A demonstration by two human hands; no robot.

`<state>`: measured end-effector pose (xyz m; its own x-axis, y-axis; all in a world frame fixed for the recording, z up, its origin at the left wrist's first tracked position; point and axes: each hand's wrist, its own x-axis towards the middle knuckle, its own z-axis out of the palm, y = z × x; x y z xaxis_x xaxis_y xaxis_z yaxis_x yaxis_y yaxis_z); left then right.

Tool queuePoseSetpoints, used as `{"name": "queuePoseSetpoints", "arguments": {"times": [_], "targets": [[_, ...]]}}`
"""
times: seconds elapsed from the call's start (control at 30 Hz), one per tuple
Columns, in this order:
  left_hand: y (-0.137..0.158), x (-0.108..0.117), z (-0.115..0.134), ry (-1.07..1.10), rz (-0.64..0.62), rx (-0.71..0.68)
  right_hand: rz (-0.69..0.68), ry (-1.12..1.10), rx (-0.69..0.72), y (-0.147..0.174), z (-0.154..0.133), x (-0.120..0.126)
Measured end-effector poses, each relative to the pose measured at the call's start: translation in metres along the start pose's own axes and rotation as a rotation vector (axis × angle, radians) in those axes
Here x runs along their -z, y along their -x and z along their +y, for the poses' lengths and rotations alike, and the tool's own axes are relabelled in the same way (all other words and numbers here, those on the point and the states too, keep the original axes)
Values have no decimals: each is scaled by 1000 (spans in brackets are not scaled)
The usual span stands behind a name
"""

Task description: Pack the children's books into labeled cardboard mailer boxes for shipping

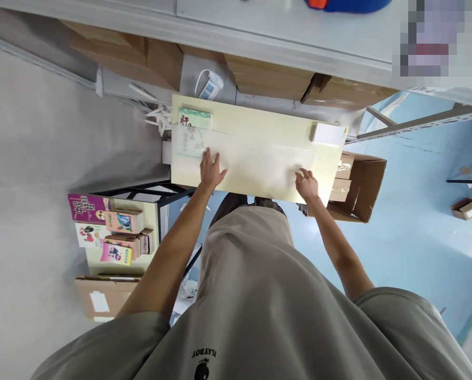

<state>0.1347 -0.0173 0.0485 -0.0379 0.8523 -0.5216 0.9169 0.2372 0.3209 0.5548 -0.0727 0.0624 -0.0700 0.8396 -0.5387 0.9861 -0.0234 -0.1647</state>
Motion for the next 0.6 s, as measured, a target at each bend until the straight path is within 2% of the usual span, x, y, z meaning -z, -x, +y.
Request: {"name": "queuePoseSetpoints", "arguments": {"times": [0.07, 0.17, 0.27, 0.4, 0.5, 0.6], "targets": [[-1, 3, -6, 37, -25, -30, -58, -3, -75, -3, -24, 1], [-8, 10, -21, 132, -8, -72, -49, -52, -166, -17, -70, 8], [-23, 24, -43, 282, 3, -87, -74, -183, -90, -39, -135, 15], [-56, 53, -81, 515, -53, -24, -205, -346, 59, -78, -244, 15], [-88, 76, -106, 482, 31, -1, -273, -376, 78, -106, -321, 11], [-121, 93, -118, 347, 169, 16, -288, -370, -4, -126, -370, 3]]}}
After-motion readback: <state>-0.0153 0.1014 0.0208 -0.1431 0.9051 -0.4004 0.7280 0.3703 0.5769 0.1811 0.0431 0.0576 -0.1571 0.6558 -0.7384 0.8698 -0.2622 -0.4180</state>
